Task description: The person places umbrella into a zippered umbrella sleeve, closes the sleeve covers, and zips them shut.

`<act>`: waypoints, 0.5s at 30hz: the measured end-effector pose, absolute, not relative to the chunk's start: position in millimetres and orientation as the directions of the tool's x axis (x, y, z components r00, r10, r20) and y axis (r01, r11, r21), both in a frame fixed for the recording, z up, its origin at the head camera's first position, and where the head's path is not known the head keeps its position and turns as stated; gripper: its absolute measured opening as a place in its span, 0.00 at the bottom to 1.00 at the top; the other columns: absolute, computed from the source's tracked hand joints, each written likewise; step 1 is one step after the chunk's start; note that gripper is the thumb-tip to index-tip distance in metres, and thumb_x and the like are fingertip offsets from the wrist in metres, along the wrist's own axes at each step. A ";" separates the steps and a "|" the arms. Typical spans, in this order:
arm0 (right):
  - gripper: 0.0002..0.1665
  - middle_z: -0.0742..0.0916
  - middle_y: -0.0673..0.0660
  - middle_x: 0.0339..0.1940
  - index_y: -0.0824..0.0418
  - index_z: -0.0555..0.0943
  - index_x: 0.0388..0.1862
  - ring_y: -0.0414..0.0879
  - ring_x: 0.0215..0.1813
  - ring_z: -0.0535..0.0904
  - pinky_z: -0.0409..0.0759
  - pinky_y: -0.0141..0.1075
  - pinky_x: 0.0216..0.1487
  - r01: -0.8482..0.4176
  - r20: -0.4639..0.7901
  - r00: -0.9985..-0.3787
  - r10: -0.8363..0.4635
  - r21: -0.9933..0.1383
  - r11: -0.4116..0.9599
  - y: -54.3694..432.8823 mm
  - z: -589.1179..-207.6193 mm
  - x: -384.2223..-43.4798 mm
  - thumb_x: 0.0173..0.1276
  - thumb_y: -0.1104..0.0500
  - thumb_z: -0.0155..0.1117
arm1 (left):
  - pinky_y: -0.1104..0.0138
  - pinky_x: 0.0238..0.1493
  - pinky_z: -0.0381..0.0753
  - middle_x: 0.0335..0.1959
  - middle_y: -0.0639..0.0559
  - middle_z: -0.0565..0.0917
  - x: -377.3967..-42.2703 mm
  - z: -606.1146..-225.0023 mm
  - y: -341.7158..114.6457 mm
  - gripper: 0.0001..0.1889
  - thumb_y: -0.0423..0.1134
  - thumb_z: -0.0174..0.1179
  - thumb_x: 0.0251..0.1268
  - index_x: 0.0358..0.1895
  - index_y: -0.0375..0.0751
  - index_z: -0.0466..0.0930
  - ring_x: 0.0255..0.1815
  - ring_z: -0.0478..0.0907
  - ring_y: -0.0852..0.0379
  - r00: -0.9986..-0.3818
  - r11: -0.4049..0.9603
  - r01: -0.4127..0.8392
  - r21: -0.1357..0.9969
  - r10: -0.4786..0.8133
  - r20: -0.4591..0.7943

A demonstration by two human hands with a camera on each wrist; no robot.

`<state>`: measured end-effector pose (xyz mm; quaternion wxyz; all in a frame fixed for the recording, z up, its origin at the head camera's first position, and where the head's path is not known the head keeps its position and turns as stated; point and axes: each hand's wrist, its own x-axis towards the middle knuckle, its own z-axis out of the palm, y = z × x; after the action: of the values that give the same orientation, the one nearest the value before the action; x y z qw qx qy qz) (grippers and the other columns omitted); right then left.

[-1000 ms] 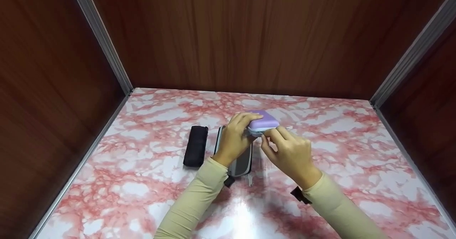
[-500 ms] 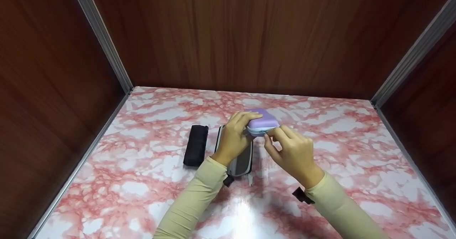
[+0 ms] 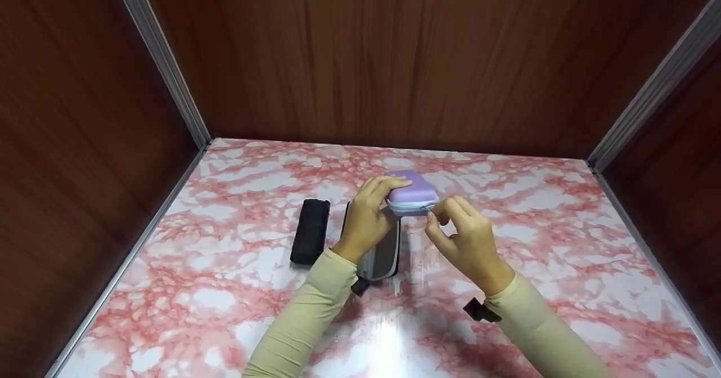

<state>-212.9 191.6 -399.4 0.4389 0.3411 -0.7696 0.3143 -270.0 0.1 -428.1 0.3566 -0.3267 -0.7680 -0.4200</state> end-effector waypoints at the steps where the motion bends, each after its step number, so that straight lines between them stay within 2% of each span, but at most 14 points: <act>1: 0.03 0.77 0.52 0.26 0.62 0.75 0.30 0.43 0.29 0.75 0.70 0.30 0.23 -0.797 0.886 -0.393 -0.244 -0.196 0.571 191.7 -399.1 -212.9 0.62 0.63 0.60 | 0.63 0.56 0.77 0.52 0.54 0.83 -269.8 -427.8 0.0 0.27 0.27 0.74 0.47 0.54 0.51 0.83 0.56 0.77 0.57 -0.532 0.432 0.801 0.413 0.200 0.822; 8: 0.04 0.80 0.53 0.28 0.62 0.75 0.31 0.43 0.31 0.79 0.78 0.33 0.33 -0.767 0.847 -0.470 -0.249 -0.253 0.590 191.5 -396.5 -213.2 0.64 0.63 0.61 | 0.63 0.56 0.78 0.52 0.53 0.83 -268.7 -428.0 -0.3 0.27 0.28 0.74 0.47 0.54 0.50 0.82 0.56 0.78 0.57 -0.537 0.469 0.788 0.400 0.203 0.819; 15: 0.07 0.81 0.53 0.28 0.61 0.77 0.32 0.44 0.30 0.80 0.79 0.37 0.26 -0.745 0.848 -0.450 -0.281 -0.183 0.641 191.1 -396.4 -211.9 0.65 0.60 0.66 | 0.62 0.55 0.79 0.52 0.53 0.82 -268.1 -430.5 -0.1 0.28 0.27 0.73 0.48 0.55 0.50 0.82 0.56 0.78 0.56 -0.541 0.483 0.783 0.392 0.216 0.813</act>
<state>-211.9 191.1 -396.4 0.4161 0.3190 -0.8045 0.2789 -268.1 -0.1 -430.5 0.3577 -0.3190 -0.7832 -0.3961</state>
